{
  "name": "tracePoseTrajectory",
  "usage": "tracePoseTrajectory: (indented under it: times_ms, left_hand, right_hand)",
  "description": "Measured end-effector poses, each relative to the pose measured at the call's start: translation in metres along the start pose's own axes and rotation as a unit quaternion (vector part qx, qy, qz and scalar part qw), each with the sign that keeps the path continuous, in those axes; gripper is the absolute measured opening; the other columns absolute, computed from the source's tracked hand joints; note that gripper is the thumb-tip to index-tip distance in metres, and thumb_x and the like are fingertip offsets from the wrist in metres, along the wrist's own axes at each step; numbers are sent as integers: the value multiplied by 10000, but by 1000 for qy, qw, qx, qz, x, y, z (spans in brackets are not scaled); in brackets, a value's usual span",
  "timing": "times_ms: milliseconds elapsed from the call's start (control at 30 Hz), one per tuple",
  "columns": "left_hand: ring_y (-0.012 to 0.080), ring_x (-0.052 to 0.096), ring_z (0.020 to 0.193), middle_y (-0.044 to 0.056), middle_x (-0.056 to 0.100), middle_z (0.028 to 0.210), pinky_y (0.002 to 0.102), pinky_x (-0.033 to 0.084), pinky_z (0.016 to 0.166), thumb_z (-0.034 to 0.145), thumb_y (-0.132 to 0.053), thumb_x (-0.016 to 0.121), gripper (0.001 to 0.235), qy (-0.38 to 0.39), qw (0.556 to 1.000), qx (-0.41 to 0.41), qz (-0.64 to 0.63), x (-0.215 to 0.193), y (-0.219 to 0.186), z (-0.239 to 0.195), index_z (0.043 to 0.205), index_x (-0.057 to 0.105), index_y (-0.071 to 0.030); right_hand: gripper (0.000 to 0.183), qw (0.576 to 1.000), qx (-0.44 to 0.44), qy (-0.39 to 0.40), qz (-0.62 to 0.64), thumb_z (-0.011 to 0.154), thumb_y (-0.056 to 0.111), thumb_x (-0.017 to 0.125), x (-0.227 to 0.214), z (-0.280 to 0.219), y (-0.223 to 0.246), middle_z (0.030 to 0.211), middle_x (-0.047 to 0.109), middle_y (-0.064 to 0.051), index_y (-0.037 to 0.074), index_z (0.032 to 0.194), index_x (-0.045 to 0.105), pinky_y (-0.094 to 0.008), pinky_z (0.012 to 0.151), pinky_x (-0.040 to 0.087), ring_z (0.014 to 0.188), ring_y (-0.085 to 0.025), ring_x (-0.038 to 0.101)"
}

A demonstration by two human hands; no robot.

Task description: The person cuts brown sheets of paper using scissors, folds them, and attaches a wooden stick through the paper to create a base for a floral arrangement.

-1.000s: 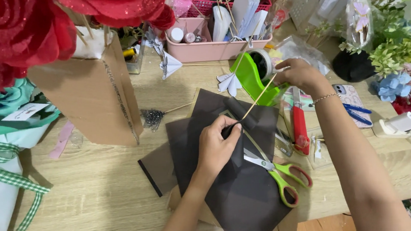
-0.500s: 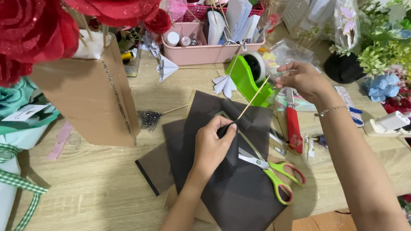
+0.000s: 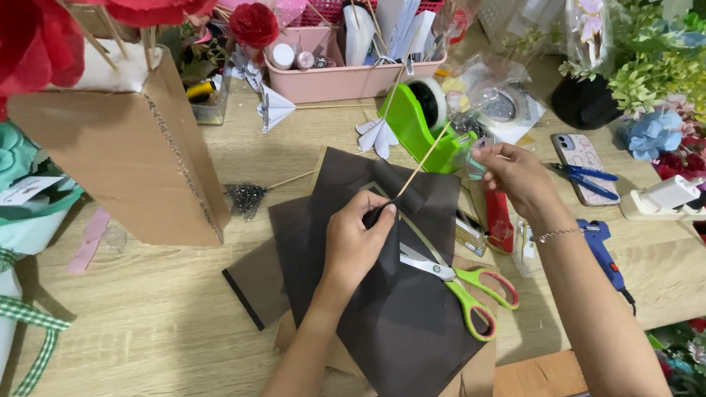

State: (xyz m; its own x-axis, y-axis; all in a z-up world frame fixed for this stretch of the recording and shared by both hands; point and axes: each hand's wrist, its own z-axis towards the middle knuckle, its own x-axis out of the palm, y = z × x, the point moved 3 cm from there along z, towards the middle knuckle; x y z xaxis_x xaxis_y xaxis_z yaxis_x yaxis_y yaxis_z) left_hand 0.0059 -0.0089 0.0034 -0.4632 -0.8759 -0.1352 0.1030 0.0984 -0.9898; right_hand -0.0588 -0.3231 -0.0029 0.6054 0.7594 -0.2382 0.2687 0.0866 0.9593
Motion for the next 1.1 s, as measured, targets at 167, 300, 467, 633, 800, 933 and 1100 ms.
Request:
tracePoseTrajectory:
  times_ms: [167,300,467,633,800,933,1100]
  left_hand:
    - [352,681,1140,178,764,1076,452,560,931,892,-216,695,196,-1,1000,-1,2,-3,-7,-1,1006,749,-66]
    - [335,685,1131,165,769,1054,445,566,911,885,-207,713,181,-6,1000,14,-3,2,2,1,1000,754,-74]
    - [328,695,1113,163,774,1031,434,566,898,902,-191,700,168,12,999,27,-15,5,0,2,1010,752,-73]
    - [295,709,1102,135,780,1028,407,573,899,921,-188,685,152,28,999,22,-5,7,-1,-1,1014,761,-96]
    - [314,714,1084,154,778,1013,419,541,945,929,-160,665,170,21,999,42,13,1,-3,-1,1042,752,-67]
    - [313,726,1034,141,782,961,415,549,935,925,-143,677,135,2,995,86,53,-5,-13,-2,1012,748,-69]
    - [276,742,1003,111,788,935,408,443,1064,937,-181,658,141,-10,978,157,137,-1,-10,-3,1015,741,-97]
  right_hand:
    - [336,998,-29,-27,-55,827,287,875,10,16,1,653,536,15,36,954,691,-203,432,483,481,-60,529]
    - [178,792,-109,-98,-592,822,326,740,-31,61,-31,742,720,-85,228,961,791,-440,652,575,764,-348,749]
    - [156,927,-134,12,-350,905,161,712,16,-56,80,590,599,-94,35,976,770,-330,576,463,565,-217,585]
    - [132,960,-163,159,-164,819,28,780,70,-119,84,555,556,-53,-11,945,781,-306,610,436,591,-155,505]
    - [117,935,-234,182,-194,797,63,786,103,-116,78,557,483,6,52,913,787,-260,575,416,573,-100,478]
    - [90,924,-231,182,-244,783,117,790,103,-110,83,534,471,-1,90,868,790,-276,566,433,540,-122,487]
    - [102,898,-236,183,-324,744,165,811,101,-103,84,507,514,-32,117,832,794,-333,582,476,507,-188,543]
